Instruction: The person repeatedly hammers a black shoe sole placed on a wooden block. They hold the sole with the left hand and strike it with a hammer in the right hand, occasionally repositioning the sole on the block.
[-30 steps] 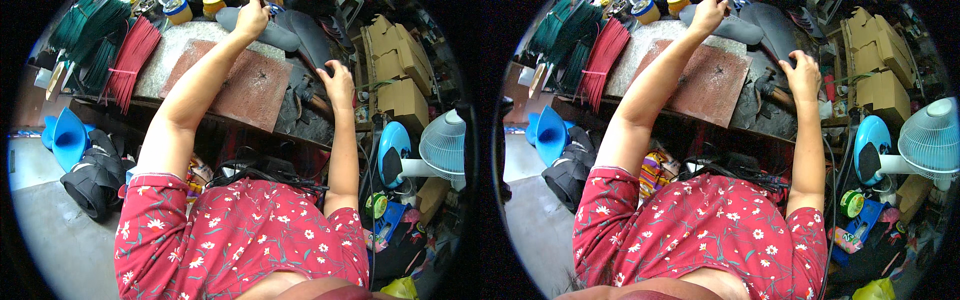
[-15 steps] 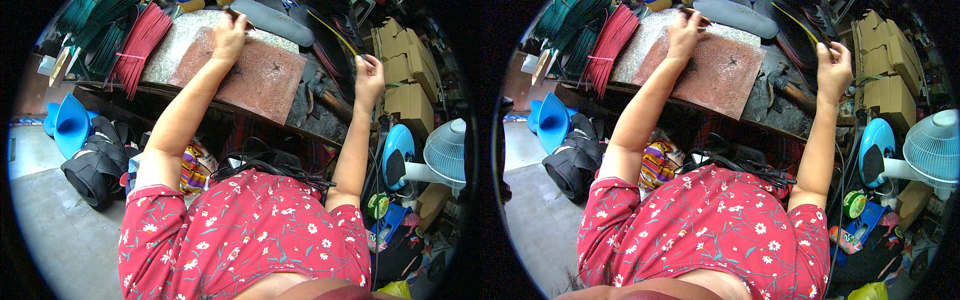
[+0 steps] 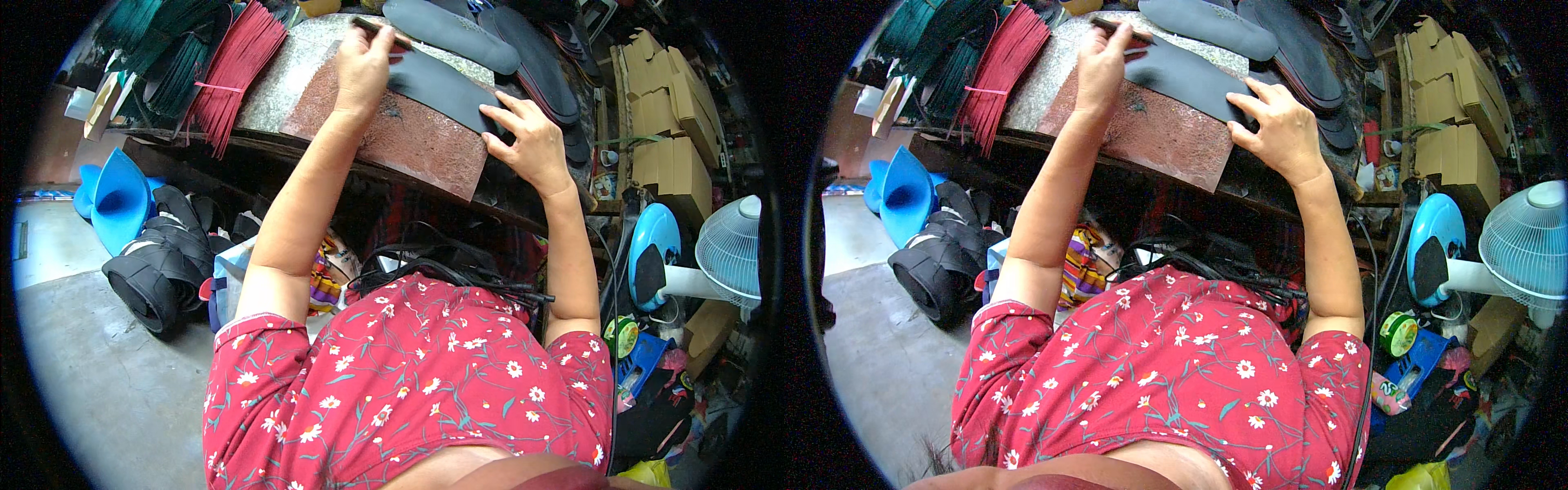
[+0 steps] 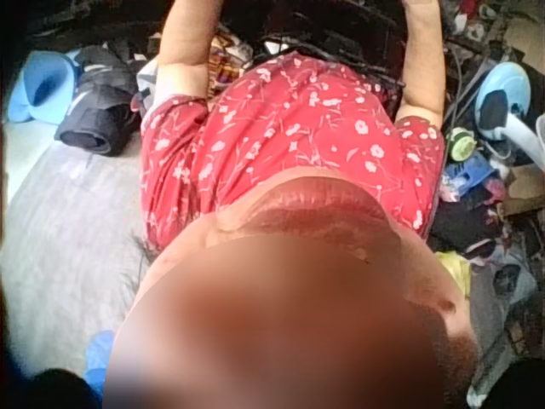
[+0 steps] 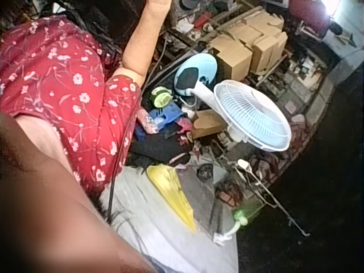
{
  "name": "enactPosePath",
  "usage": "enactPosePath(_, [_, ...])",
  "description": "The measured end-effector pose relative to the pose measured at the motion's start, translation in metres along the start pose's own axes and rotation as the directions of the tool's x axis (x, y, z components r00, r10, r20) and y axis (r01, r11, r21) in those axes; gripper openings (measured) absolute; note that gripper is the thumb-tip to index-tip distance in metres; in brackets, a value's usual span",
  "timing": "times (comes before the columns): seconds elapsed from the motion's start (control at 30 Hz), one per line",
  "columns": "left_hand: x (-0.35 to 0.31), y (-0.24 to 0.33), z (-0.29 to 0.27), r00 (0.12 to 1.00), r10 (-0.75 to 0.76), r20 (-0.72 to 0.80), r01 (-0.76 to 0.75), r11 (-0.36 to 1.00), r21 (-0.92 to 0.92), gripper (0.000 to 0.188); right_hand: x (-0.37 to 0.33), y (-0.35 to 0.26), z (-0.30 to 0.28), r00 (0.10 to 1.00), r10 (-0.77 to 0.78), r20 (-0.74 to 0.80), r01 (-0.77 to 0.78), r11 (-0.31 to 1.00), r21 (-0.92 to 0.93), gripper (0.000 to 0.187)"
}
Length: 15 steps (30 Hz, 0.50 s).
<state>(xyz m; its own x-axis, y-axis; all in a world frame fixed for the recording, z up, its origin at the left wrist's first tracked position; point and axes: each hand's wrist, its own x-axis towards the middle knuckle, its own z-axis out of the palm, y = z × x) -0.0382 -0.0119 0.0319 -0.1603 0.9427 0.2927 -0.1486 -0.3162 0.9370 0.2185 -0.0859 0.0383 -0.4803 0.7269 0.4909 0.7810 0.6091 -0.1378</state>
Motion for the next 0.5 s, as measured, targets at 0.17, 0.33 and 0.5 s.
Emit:
enactPosePath(0.17, [-0.014, -0.016, 0.002, 0.986, -0.149, 0.077, 0.139, 0.983, 0.118, 0.018, -0.008, 0.004, -0.004, 0.998, 0.039, 0.055, -0.042, 0.998, 0.056, 0.036])
enactPosePath(0.33, [-0.02, -0.018, 0.006, 0.993, -0.11, 0.043, 0.101, 0.979, 0.176, 0.019, -0.017, 0.008, -0.016, 0.99, 0.14, 0.023, -0.142, 0.988, 0.068, 0.047])
enactPosePath(0.5, [-0.025, -0.013, 0.011, 0.993, -0.111, 0.05, 0.098, 0.97, 0.222, 0.019, -0.061, 0.016, -0.04, 0.862, 0.456, 0.222, -0.439, 0.89, -0.125, 0.048])
